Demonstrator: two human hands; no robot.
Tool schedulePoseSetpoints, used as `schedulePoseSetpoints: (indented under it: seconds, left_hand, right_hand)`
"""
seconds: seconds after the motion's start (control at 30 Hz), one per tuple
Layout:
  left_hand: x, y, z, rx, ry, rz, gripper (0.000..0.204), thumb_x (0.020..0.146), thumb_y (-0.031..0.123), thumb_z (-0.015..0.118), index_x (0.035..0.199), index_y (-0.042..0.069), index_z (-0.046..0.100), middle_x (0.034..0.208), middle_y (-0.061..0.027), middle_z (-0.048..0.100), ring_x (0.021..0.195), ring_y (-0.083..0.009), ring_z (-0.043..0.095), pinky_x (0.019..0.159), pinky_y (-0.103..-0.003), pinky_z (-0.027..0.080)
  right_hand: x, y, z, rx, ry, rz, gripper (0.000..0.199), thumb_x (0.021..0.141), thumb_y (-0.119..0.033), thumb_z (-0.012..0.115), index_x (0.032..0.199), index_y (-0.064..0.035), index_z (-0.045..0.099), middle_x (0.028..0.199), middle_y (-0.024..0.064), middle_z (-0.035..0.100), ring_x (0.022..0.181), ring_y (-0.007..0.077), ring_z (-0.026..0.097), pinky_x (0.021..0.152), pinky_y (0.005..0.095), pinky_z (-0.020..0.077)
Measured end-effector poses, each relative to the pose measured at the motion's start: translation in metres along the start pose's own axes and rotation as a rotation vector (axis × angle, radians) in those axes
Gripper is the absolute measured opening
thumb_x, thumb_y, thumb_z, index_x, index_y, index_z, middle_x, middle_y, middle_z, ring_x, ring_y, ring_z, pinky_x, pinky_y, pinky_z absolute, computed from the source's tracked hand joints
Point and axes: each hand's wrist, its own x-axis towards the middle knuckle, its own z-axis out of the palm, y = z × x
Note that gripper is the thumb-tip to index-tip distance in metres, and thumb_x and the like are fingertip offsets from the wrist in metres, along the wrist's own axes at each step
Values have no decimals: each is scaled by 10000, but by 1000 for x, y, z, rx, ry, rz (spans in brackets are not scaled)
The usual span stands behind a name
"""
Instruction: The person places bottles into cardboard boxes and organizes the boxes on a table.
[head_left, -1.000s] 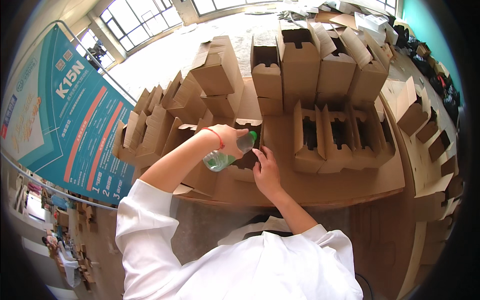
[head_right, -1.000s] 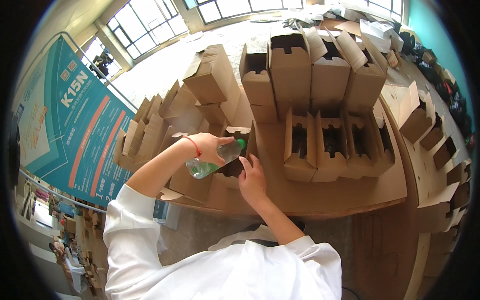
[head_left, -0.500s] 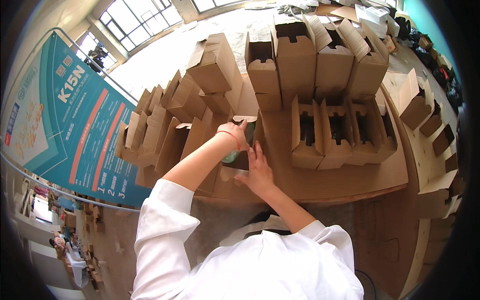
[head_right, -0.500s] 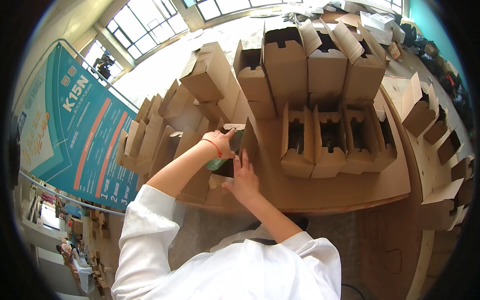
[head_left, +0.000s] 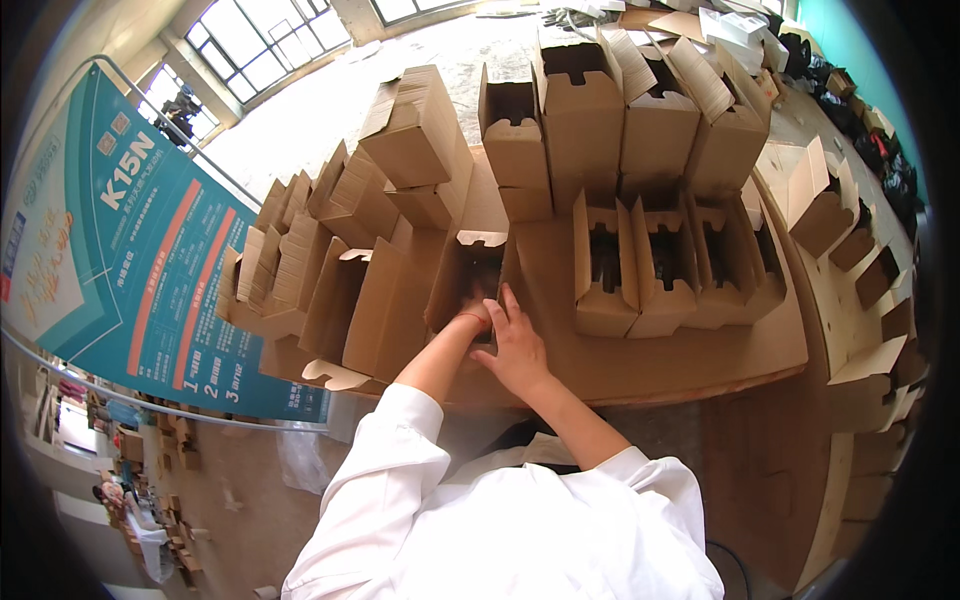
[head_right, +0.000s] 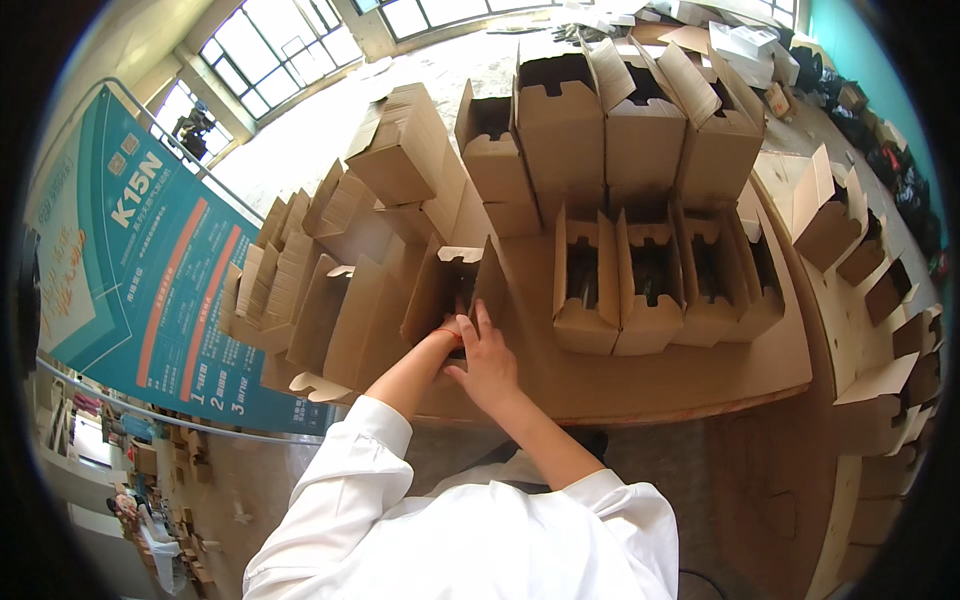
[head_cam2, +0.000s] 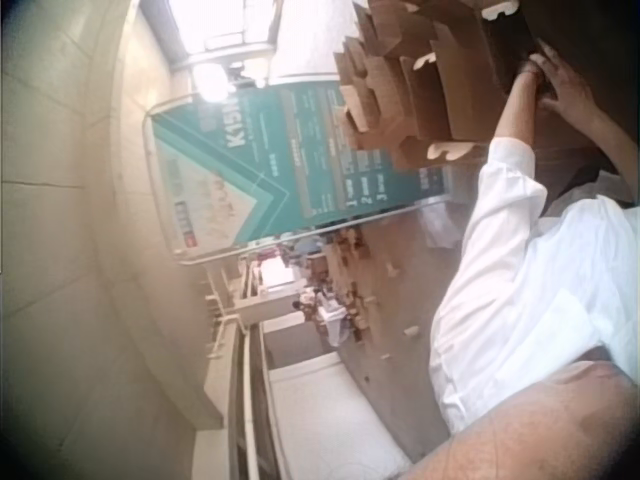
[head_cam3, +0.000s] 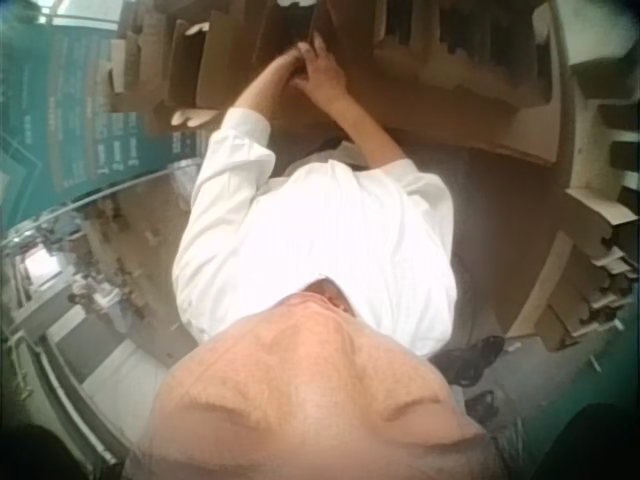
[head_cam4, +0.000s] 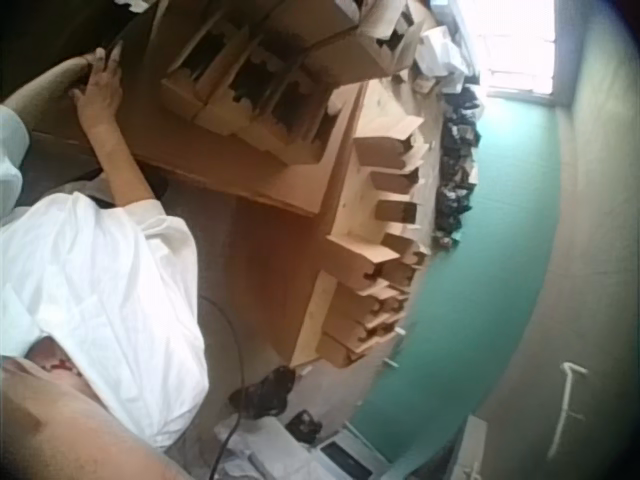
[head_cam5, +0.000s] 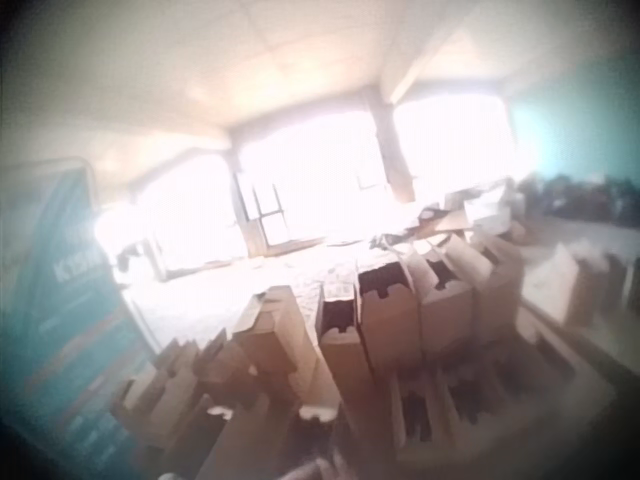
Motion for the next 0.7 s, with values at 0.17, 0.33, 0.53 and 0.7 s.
schedulePoseSetpoints:
  seconds: [0.17, 0.33, 0.53, 0.7]
  left_hand:
    - [-34, -18, -30, 85, 343, 279, 440, 894, 182, 496, 1322, 81, 488, 1280, -191, 517, 1151, -354, 525, 959, -409, 442]
    - [-94, -42, -74, 279, 703, 558, 461, 778, -40, 524, 1212, 100, 596, 1227, -129, 580, 1145, -292, 544, 1015, -409, 397]
    - [-121, -68, -69, 448, 571, 436, 629, 743, -28, 604, 1342, 125, 489, 1304, -117, 544, 1194, -283, 522, 1039, -401, 392]
    - [-108, -52, -37, -84, 556, 528, 881, 705, -10, 691, 1468, 90, 262, 1292, -149, 541, 1162, -324, 536, 969, -385, 437]
  right_hand:
    - [3, -3, -13, -99, -35, -112, 1039, 575, -315, 866, 1424, -120, 300, 1513, 178, 182, 1292, 360, 367, 991, 451, 432]
    - [11, -4, -8, -222, 145, -232, 887, 645, -324, 809, 1376, -79, 370, 1487, 188, 249, 1308, 353, 354, 1024, 472, 373]
    - [38, 8, 18, -346, 335, -276, 625, 741, -159, 671, 1301, -4, 443, 1425, 196, 370, 1294, 354, 389, 1050, 429, 358]
    - [47, 20, 40, -181, 271, -371, 619, 745, -72, 649, 1318, 33, 437, 1392, 235, 410, 1294, 367, 409, 1082, 431, 343]
